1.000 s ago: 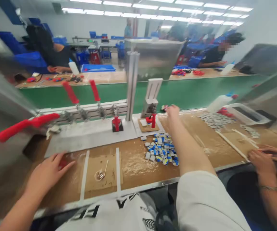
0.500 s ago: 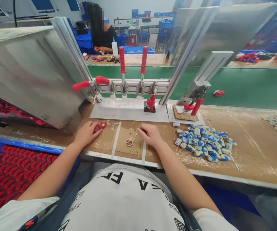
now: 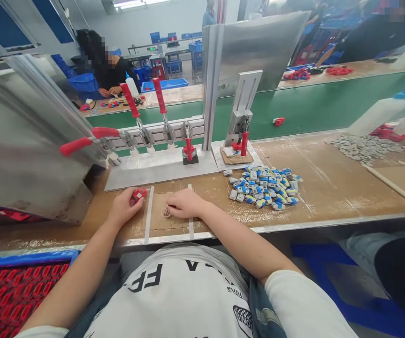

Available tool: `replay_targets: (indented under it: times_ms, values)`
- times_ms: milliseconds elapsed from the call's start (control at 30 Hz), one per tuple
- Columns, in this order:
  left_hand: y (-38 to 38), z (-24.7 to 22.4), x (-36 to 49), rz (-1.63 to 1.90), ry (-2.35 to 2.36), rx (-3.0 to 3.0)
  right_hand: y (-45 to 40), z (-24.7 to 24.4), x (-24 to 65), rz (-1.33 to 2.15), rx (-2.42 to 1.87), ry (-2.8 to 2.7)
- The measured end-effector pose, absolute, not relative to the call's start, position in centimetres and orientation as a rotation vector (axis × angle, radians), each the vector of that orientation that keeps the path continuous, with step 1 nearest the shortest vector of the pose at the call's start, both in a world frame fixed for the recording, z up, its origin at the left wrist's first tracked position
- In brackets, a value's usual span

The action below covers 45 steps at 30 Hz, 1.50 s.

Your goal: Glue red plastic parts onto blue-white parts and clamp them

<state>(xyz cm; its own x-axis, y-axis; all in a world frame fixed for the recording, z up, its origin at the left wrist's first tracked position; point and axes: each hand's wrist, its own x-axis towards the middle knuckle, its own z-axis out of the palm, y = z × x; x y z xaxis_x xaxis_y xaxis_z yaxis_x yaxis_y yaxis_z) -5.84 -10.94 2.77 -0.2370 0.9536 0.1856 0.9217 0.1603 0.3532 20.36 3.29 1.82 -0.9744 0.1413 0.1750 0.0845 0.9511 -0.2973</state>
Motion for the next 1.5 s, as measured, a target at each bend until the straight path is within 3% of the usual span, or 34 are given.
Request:
replay_targets:
  times_ms: [167,367,567,1033,1333,1500]
  values:
    - [-4.9,3.2,-2.8,1.196,1.846,1.464,3.9,2.9,19.4,0.309,-0.098,-2.938]
    - [0.8,1.5,-0.9,1.503,1.543,1.274,4.6,3.9,19.1,0.616,-0.097,-2.951]
    - [0.0,0.7,-0.9,1.346,1.605,1.523,4.5,3.0,19.1,0.846,-0.035,-2.897]
    - [-0.8,1.3,-0.9,1.021,1.555,1.626,5.1,1.8,19.5,0.757,0.106,-2.745]
    - [-0.6,1.6,-1.2,1.004,1.586,1.577,5.3,1.5,19.9,1.062,0.061,-2.673]
    - [-0.5,2.0,-1.3,0.956,1.577,1.583,7.0,1.0,20.2,1.238,-0.11,-2.277]
